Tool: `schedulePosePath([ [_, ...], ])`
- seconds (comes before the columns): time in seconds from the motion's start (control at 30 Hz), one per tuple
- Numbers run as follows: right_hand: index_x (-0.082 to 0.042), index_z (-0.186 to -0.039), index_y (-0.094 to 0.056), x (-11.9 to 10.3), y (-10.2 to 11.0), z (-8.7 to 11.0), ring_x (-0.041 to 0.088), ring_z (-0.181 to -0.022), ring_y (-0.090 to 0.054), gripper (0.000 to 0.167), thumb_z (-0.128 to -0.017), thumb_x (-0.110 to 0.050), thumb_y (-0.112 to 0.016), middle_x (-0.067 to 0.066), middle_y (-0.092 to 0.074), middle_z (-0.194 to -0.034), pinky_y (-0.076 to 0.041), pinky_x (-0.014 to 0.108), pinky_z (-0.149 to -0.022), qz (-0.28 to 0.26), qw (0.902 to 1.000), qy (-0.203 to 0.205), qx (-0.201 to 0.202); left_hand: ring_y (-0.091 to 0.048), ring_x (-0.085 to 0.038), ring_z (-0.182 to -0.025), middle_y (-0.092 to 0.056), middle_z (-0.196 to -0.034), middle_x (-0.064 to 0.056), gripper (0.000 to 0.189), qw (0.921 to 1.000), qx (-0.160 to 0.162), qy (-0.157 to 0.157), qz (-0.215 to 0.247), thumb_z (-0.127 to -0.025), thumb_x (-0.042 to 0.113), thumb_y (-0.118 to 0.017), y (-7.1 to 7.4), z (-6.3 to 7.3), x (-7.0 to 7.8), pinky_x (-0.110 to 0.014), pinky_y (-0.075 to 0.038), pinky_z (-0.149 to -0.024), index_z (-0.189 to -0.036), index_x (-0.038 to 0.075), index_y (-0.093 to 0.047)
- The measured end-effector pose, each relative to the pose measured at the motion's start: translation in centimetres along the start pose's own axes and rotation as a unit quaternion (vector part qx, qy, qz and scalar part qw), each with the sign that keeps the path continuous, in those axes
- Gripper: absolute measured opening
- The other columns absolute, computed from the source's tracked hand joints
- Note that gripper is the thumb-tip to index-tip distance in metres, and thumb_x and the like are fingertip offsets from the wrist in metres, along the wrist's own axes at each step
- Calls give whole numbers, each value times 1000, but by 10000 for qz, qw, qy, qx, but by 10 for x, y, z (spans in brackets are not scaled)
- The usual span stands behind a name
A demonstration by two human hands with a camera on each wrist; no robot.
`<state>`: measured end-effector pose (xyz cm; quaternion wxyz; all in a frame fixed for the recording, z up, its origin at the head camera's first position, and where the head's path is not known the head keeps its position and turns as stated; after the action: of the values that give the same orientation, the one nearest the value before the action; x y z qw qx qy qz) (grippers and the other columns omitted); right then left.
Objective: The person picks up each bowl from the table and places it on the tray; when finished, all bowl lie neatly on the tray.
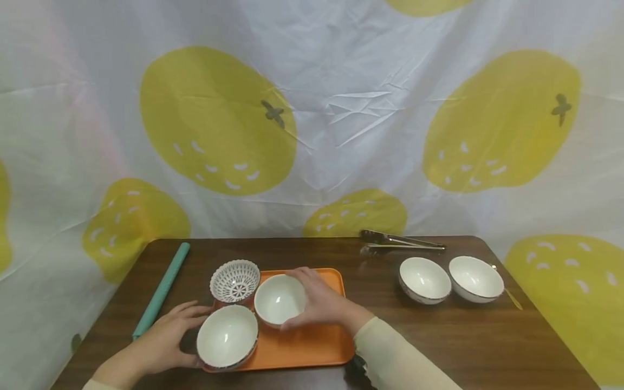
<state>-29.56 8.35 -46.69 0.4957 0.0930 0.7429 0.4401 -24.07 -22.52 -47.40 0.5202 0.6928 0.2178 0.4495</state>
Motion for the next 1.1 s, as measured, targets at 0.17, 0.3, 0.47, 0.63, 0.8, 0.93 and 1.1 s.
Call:
schedulePosePath([
  [0.17, -20, -158, -39, 3, 10, 10, 30, -146, -39, 112, -66, -54, -94, 6, -41, -157, -38, 59, -117, -105, 9998, -73, 119, -45, -55, -137, -63, -141, -14, 81, 10000, 5, 28, -34, -59, 46, -96, 0, -1, 0, -81, -42, -95, -128, 10, -72],
  [0.3, -21, -154, -45, 8, 31, 25, 28, -137, -49, 101, -71, -53, -92, 2, -51, -151, -34, 61, -116, 73, 9981, -184, 586, -45, -55, -137, -63, -141, -14, 81, 10000, -27, 61, -41, -58, 46, -96, 0, -1, 0, -81, -42, -95, -127, 10, -73],
  [0.47, -17, -136, -63, 18, 56, 41, 22, -105, -62, 64, -82, -40, -88, 3, -68, -123, -51, 50, -95, -35, 9934, -194, 1130, -46, -55, -136, -64, -140, -15, 80, 10000, -39, 54, -53, -59, 47, -96, 2, 1, -1, -80, -43, -95, -126, 11, -73],
  [0.63, -19, -122, -72, 30, 76, 60, 22, -96, -62, 43, -83, -28, -88, -1, -70, -114, -50, 39, -87, 510, 9881, -45, 1448, -46, -57, -136, -63, -139, -15, 80, 10000, -24, -15, -32, -59, 47, -96, 1, 0, 1, -80, -43, -94, -126, 11, -73],
  [0.8, -15, -123, -72, 47, 102, 78, 25, -112, -64, 48, -80, -29, -88, 2, -69, -124, -47, 51, -97, 1283, 9774, 22, 1681, -45, -57, -137, -62, -141, -15, 81, 9999, -122, 52, 57, -59, 49, -95, 1, 2, 2, -82, -42, -94, -127, 12, -73],
  [0.93, -12, -132, -67, 63, 129, 96, 34, -132, -56, 60, -80, -36, -88, 9, -64, -137, -38, 65, -105, 1650, 9709, -348, 1702, -44, -57, -137, -62, -142, -14, 83, 9997, -193, 91, 75, -60, 50, -95, 1, 3, 3, -83, -42, -92, -130, 12, -72],
  [1.1, -11, -139, -61, 88, 163, 120, 40, -136, -51, 71, -81, -43, -86, 15, -60, -144, -31, 69, -105, 1913, 9626, -767, 1761, -45, -56, -137, -63, -141, -14, 84, 9998, -186, 108, 21, -59, 49, -95, 4, 1, 6, -82, -42, -93, -130, 11, -71],
])
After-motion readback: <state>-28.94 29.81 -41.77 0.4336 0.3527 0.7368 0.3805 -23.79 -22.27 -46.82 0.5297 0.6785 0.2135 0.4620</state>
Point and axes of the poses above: each hand's wrist, its own z-axis away from the middle knuckle, its own y-axis out of the back of the hand, x = y × z, the point moved 5 cm from there along -z, towards the middle knuckle
